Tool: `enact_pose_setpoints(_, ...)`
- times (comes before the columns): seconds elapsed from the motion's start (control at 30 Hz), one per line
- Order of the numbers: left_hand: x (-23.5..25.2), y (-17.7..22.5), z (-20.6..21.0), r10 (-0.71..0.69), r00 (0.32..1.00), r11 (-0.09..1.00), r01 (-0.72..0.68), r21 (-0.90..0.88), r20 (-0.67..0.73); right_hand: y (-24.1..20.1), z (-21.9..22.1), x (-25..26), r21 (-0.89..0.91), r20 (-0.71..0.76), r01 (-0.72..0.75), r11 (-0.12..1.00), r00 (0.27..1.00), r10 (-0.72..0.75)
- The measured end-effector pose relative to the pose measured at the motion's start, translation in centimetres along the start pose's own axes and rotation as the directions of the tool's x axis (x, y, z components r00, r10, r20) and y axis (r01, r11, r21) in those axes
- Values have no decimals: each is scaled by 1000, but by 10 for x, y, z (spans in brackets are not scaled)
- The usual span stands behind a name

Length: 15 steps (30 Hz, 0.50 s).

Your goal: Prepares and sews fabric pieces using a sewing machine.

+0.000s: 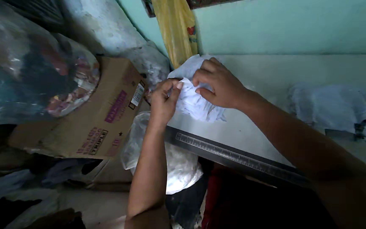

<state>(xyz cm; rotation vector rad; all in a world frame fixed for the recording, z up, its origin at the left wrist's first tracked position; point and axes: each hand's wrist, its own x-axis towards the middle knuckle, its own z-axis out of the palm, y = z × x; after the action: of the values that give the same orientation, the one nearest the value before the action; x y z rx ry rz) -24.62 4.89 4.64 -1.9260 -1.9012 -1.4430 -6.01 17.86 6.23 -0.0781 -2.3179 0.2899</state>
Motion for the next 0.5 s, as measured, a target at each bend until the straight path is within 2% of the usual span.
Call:
enact_pose_setpoints(0.07, -1, 0, -5, -25, 999, 1000, 25, -10, 42, -6, -5, -17, -18, -6, -7, 1000, 1000, 7)
enact_pose_setpoints(0.13, -12, 3, -4, -28, 991, 1000, 27, 7, 134, -21, -15, -56, -39, 41, -49, 998, 998, 50)
enact_pose_setpoints(0.23, -21, 4, -4, 42, 990, 999, -43, 4, 133, -40, -51, -109, -87, 238, -17, 996, 971, 37)
enact_pose_setpoints(0.3, -28, -6, -1, 75, 990, 997, -74, -7, 120, -52, -90, -141, -183, 375, -114, 976, 910, 176)
enact_pose_setpoints(0.33, -29, -10, 1, 93, 989, 996, -92, -11, 117, -61, -112, -155, -267, 366, -226, 937, 876, 316)
enact_pose_setpoints(0.4, -29, -12, 5, 114, 986, 994, -113, -12, 125, -83, -153, -190, -468, 234, -478, 743, 744, 626)
enact_pose_setpoints(0.47, -24, -5, 12, 84, 991, 996, -87, 20, 101, -101, -183, -216, -595, 193, -644, 480, 465, 864)
enact_pose_setpoints(0.5, -24, 1, 12, 58, 995, 997, -62, 48, 81, -104, -189, -226, -620, 210, -648, 442, 406, 889)
